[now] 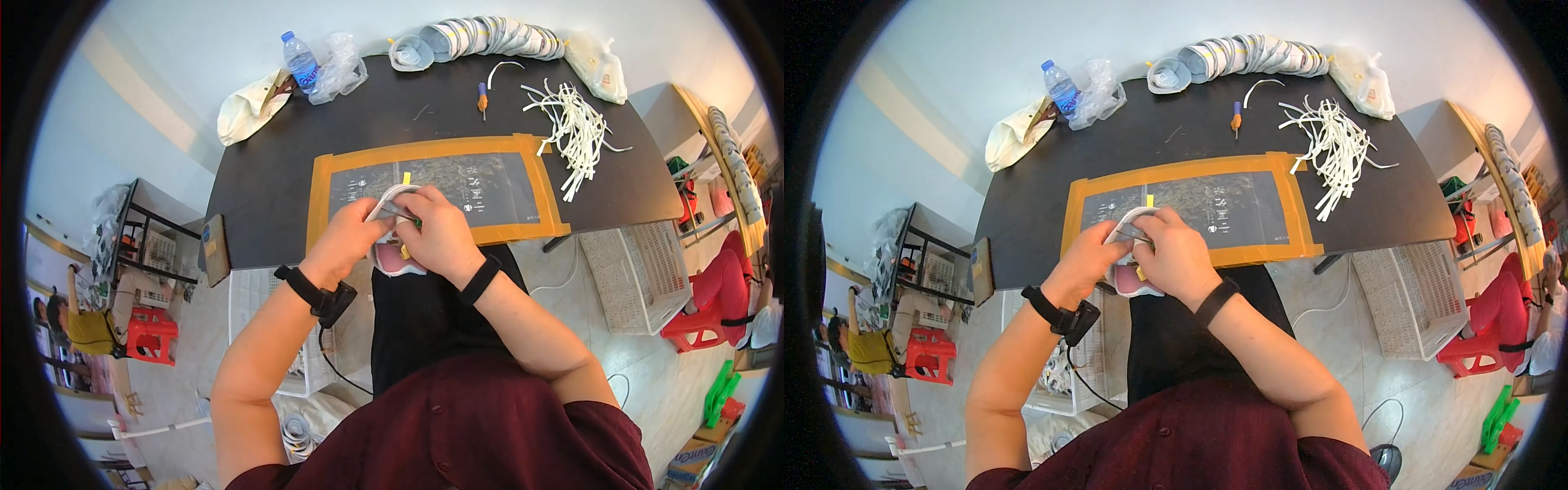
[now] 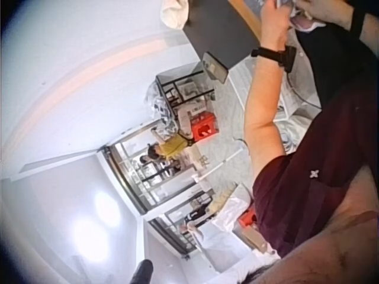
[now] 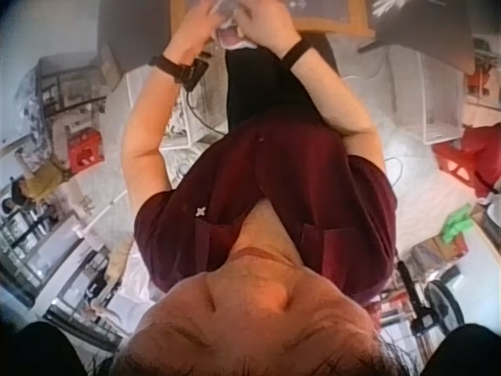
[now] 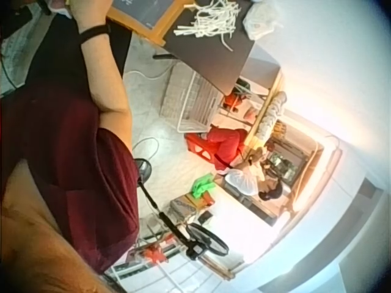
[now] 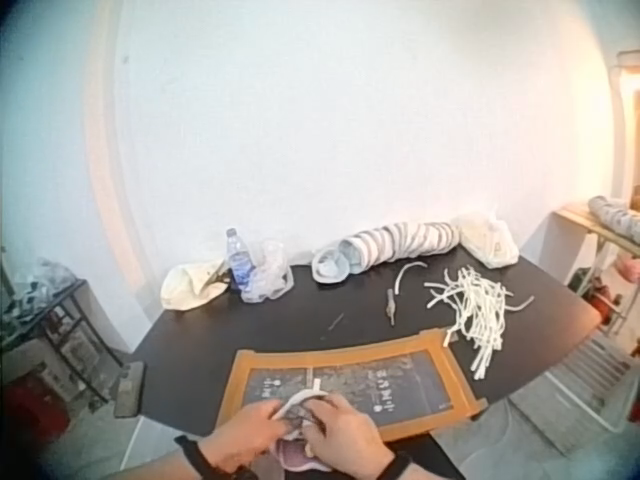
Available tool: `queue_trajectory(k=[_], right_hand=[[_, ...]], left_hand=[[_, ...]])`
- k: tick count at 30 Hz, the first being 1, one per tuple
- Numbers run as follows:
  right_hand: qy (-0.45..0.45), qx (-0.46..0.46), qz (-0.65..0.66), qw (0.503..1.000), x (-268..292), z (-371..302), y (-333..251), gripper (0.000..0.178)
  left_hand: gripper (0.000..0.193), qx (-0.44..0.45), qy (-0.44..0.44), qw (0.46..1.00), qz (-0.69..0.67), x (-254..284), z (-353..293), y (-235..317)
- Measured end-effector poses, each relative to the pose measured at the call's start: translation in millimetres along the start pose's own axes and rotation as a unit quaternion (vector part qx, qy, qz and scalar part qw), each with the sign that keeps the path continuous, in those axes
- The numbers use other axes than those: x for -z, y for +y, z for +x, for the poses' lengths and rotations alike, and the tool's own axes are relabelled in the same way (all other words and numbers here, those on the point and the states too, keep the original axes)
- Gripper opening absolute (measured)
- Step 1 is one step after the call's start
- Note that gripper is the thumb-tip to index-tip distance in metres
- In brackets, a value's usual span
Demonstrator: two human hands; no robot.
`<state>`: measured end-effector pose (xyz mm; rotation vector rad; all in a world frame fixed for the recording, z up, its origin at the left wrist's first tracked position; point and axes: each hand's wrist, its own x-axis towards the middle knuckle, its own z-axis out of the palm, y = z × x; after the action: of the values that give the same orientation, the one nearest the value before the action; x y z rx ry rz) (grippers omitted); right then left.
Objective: Manually inserting and threading white laces into the upper of a shoe at a workstation.
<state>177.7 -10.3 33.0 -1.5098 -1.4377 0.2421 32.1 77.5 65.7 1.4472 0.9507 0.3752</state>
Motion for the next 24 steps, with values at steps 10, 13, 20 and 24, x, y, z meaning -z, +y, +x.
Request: queue_trajectory(k=[10, 13, 20, 24], right_hand=[[-0.001, -0.019, -0.047, 0.999, -2, 3, 9, 0.008], [-0.002, -0.021, -0.055, 0.998, -3, 3, 9, 0.009], [0.009, -0.035, 0.009, 0.999, -1, 3, 13, 0.011], [0.011, -0.051, 0.028, 0.998, 1, 5, 13, 0.010]], left_hand=[[0.029, -0.052, -0.008, 0.998, 0.023, -6, 5, -15], [0.029, -0.054, 0.000, 0.999, 0.008, -8, 5, -15], [0.026, -0.052, 0.023, 0.998, -0.007, -11, 8, -15], [0.026, -0.068, 0.030, 0.997, 0.006, -12, 10, -18]])
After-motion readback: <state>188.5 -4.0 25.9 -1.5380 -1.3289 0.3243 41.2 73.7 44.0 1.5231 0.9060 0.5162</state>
